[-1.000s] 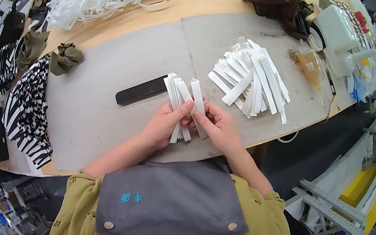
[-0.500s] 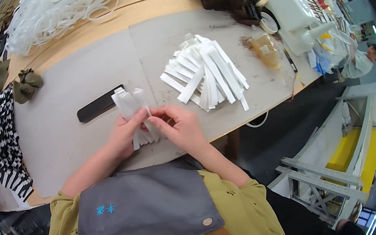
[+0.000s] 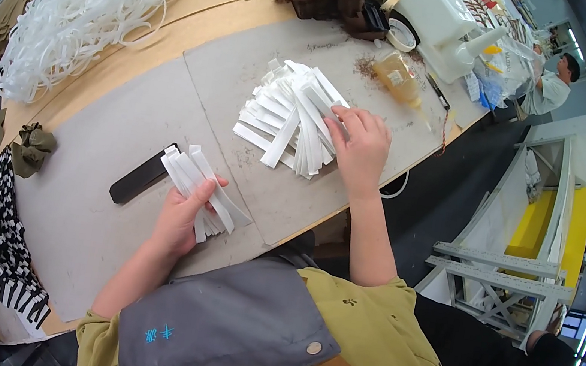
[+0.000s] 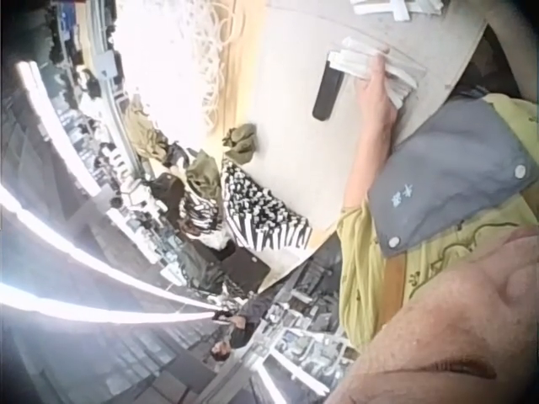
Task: The recorder gathers bundles of white fabric strips from a box and organizes them onto a workbench for processing.
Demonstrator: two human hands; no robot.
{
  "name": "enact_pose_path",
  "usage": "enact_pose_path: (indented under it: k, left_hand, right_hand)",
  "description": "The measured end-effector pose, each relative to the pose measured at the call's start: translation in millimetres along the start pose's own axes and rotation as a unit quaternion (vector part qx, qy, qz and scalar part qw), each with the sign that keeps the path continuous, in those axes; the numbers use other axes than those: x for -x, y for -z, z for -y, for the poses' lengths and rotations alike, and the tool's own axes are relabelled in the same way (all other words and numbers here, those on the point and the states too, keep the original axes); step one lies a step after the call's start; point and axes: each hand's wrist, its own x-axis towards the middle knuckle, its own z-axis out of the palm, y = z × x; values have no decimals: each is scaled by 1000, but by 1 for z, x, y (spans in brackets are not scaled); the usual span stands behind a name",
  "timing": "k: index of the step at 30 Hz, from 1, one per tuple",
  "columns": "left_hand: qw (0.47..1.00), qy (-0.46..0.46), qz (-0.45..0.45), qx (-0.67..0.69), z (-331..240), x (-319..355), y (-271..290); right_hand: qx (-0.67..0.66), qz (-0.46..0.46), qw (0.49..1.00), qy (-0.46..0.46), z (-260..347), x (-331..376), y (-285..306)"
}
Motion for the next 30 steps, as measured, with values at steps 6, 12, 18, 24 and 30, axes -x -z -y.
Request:
enact_pose_path:
  k: [6, 12, 18, 24, 30]
  left_hand:
    - [1000, 9, 6, 3, -1, 1, 1]
    - [1000, 9, 5, -6, -1, 1, 1]
    - [1000, 4, 1, -20, 0, -1, 0]
    - [1000, 16, 23, -3, -3, 0, 1]
    - [999, -14, 30, 30, 4, 2, 5]
  right_hand:
    - [74, -46, 994, 63, 2, 0, -2]
    - [3, -31, 999, 33, -5, -5, 9]
    - [31, 24, 999, 37, -4, -1, 2]
    - [-22, -13, 999, 19, 1, -3, 9]
    - [-460, 26, 872, -162, 31, 1, 30]
